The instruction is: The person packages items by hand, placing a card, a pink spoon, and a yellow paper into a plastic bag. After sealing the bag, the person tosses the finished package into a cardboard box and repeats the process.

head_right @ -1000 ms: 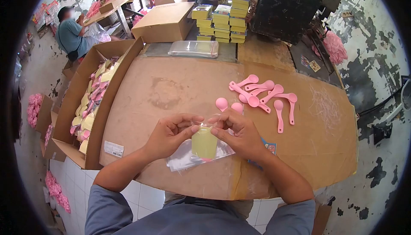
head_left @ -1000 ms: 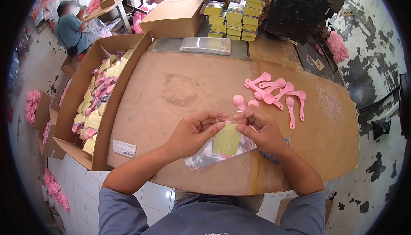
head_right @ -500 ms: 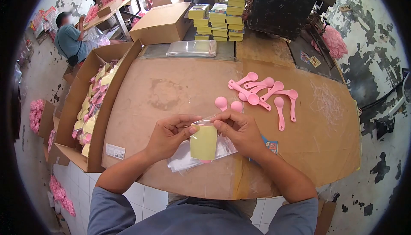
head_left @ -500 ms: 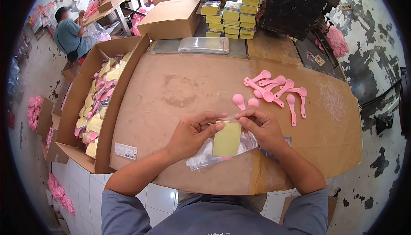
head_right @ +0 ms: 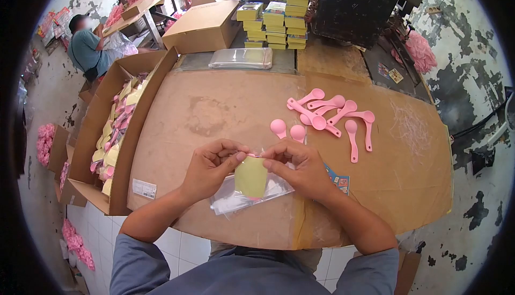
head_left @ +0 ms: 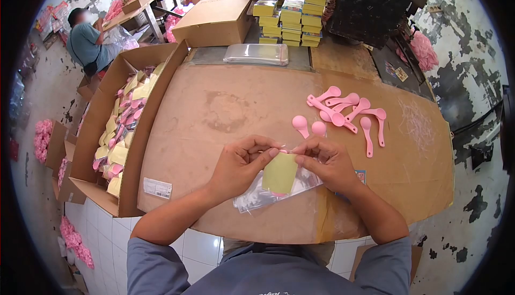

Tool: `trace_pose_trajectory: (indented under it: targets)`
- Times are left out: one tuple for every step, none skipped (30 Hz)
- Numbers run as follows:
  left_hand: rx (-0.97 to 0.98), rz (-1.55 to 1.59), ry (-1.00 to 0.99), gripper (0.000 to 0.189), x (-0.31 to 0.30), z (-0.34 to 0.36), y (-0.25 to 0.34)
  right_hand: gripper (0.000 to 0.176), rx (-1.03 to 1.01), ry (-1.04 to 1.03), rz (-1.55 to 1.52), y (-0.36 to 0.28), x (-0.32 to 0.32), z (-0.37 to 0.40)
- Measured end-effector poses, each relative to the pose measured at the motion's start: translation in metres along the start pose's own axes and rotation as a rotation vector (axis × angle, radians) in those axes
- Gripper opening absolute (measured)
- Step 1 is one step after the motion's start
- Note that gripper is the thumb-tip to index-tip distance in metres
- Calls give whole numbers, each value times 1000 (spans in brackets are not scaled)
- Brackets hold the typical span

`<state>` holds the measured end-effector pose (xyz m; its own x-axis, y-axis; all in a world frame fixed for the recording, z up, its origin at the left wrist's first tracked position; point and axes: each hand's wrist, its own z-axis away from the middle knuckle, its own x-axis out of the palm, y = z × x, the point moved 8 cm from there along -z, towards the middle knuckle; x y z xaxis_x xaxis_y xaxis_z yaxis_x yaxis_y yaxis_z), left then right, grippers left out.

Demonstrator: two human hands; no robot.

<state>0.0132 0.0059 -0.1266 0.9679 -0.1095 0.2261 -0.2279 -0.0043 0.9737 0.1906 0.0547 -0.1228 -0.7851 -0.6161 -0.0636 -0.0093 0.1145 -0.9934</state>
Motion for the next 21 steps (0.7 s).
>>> trace_pose_trajectory:
  targets:
    - [7,-14,-8,18,0,0,0,21,10,19,0,4,-2,0]
    - [14,-29,-16,18,0,0,0,20,12,29,-17,3,-3,0]
    - [22,-43,-24,17,0,0,1,19,14,38,-33,-1,-3,-1]
    - [28,-35,-24,19,1,0,2,18,15,47,-50,-3,-3,-1]
    - [34,-27,-25,20,1,0,4,17,11,52,-80,-3,-4,-1]
    - [39,-19,-24,22,2,1,5,17,8,57,-109,-2,-4,-1]
    - [41,-38,-30,22,1,1,4,16,4,62,-139,-1,-4,-1]
    - [42,-57,-36,21,-1,1,3,16,10,59,-143,-1,-5,-1]
    - [44,-76,-42,21,-1,1,2,15,15,56,-147,-1,-6,-2]
    - [65,-79,-50,21,-1,1,4,15,21,53,-150,-1,-7,-2]
    - [87,-82,-58,21,1,1,8,15,23,45,-148,-1,-7,-2]
    - [109,-86,-67,21,2,1,11,16,26,37,-148,0,-8,-2]
    - [112,-85,-72,21,2,1,10,16,28,30,-147,1,-8,-2]
    - [115,-85,-77,21,1,0,8,16,19,31,-154,0,-8,-2]
    - [118,-84,-83,21,1,0,8,16,9,33,-161,0,-7,-2]
    - [121,-93,-83,21,2,0,9,16,-1,35,-167,0,-8,-2]
    - [124,-102,-83,21,2,0,10,16,10,31,-162,0,-8,-2]
    - [127,-112,-83,21,2,0,10,16,21,28,-158,0,-8,-2]
    - [131,-111,-82,21,2,0,10,16,33,24,-153,0,-8,-2]
    - [134,-109,-80,21,2,0,10,16,26,21,-153,0,-8,-2]
    - [137,-108,-79,21,2,0,9,16,20,17,-152,-1,-8,-2]
